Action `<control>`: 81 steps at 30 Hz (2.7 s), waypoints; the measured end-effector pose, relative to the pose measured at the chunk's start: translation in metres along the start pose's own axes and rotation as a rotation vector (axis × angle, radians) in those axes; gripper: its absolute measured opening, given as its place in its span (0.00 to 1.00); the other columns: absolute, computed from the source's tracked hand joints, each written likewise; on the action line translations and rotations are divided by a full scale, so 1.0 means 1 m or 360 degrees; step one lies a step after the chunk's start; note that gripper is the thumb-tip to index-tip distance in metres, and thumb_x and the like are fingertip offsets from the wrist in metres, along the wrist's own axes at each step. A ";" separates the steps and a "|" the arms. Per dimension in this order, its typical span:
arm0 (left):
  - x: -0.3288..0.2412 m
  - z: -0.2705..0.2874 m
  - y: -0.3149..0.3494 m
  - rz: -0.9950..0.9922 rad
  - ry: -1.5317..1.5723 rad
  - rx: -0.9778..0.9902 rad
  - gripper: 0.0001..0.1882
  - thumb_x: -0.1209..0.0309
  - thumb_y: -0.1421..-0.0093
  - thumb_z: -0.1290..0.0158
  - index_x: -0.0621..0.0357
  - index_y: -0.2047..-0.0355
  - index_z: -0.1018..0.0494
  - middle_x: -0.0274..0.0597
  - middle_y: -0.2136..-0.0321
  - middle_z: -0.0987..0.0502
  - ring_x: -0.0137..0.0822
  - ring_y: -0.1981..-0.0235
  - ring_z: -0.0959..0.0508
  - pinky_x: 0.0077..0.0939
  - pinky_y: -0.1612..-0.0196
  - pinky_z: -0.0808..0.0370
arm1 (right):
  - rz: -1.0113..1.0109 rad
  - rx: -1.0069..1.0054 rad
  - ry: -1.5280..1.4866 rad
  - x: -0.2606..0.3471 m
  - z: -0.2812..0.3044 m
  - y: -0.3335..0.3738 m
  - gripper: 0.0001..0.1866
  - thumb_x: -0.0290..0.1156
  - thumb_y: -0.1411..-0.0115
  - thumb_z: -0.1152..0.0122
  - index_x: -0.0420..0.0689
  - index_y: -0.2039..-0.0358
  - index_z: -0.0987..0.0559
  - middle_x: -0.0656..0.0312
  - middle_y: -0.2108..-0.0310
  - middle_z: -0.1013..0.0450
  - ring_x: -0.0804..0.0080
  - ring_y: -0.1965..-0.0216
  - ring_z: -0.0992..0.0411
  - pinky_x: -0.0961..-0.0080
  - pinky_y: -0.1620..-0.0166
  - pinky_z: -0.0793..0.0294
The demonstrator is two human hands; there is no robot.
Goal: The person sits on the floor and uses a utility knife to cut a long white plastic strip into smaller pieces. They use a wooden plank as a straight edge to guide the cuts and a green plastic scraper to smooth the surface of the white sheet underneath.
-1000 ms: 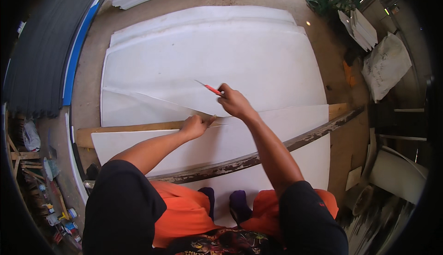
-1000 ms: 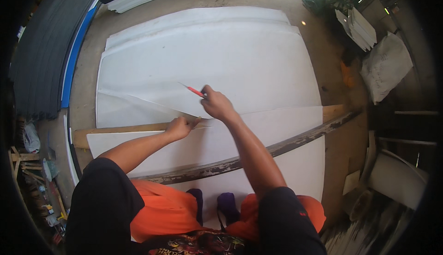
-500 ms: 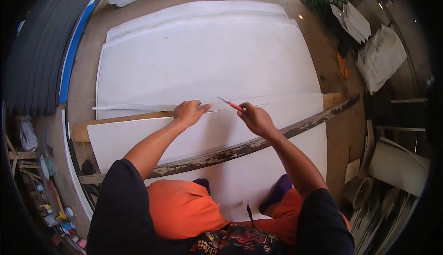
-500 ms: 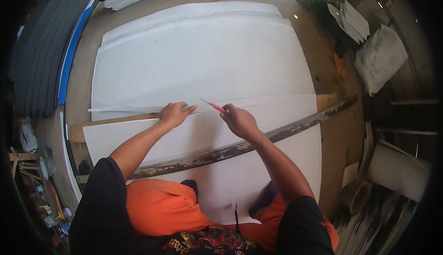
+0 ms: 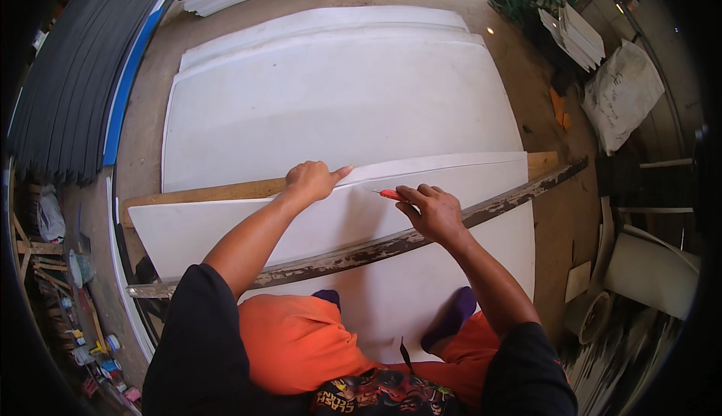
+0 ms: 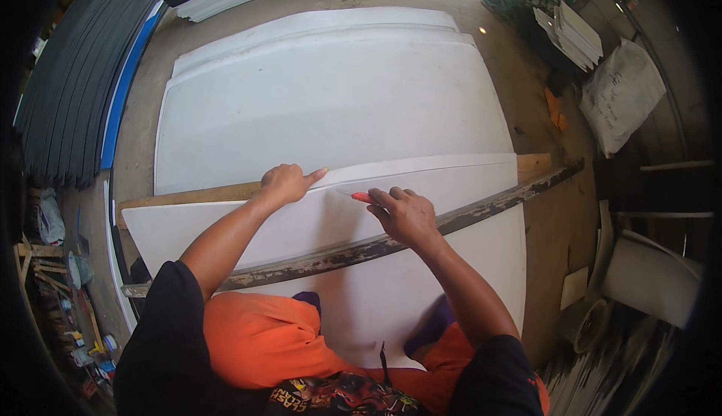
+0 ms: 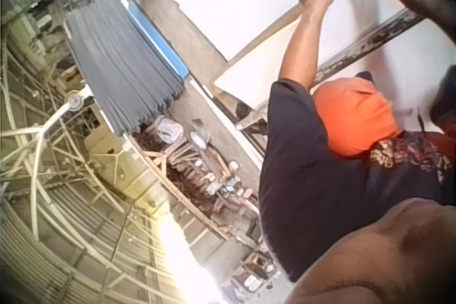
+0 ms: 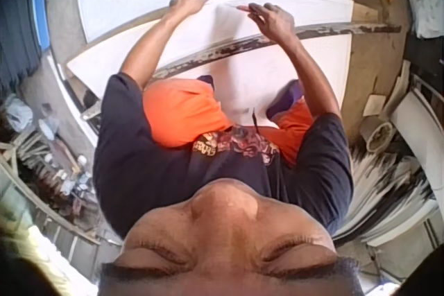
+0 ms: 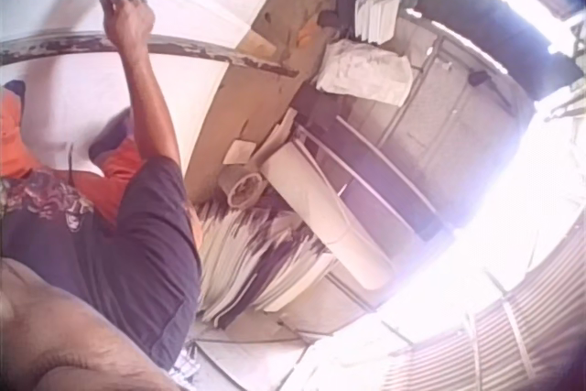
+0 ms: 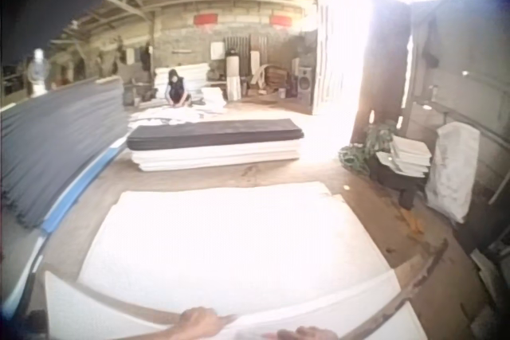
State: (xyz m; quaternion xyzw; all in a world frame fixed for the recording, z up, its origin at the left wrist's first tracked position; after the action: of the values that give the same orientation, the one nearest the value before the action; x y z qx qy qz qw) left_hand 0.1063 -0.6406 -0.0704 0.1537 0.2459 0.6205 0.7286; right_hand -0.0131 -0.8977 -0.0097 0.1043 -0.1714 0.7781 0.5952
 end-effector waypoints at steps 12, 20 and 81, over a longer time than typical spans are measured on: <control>0.011 0.004 0.016 -0.0087 0.0278 0.0045 0.49 0.23 0.36 0.54 0.64 0.76 0.17 0.51 0.77 0.17 0.49 0.68 0.13 0.47 0.65 0.17 | 0.0146 0.0021 0.0168 0.025 0.008 -0.017 0.13 0.42 0.41 0.25 0.59 0.55 0.12 0.67 0.75 0.24 0.64 0.72 0.22 0.66 0.71 0.22; 0.005 0.007 0.014 -0.0138 0.0237 0.0158 0.51 0.24 0.35 0.54 0.69 0.77 0.18 0.57 0.79 0.19 0.52 0.72 0.16 0.48 0.68 0.21 | 0.0164 0.0010 0.0161 0.022 0.007 -0.021 0.11 0.44 0.40 0.27 0.59 0.57 0.14 0.64 0.74 0.23 0.61 0.72 0.20 0.62 0.72 0.22; 0.034 -0.017 0.001 -0.0230 0.0656 -0.0325 0.41 0.41 0.27 0.49 0.70 0.82 0.24 0.63 0.82 0.22 0.61 0.77 0.19 0.54 0.68 0.22 | 0.0117 0.0220 0.0372 0.047 -0.009 -0.049 0.08 0.40 0.35 0.32 0.51 0.66 0.15 0.58 0.73 0.22 0.57 0.73 0.22 0.60 0.73 0.24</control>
State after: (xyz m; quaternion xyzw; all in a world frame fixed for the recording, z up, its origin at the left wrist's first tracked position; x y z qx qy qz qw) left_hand 0.1001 -0.6085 -0.0896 -0.0686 0.3356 0.6067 0.7174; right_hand 0.0217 -0.8409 0.0067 0.0473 -0.0507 0.8162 0.5736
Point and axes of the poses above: each hand's wrist, its own y-axis away from the middle knuckle, its own z-axis out of the back of the hand, x = y × z, the point moved 4 cm from there along -y, towards the middle knuckle
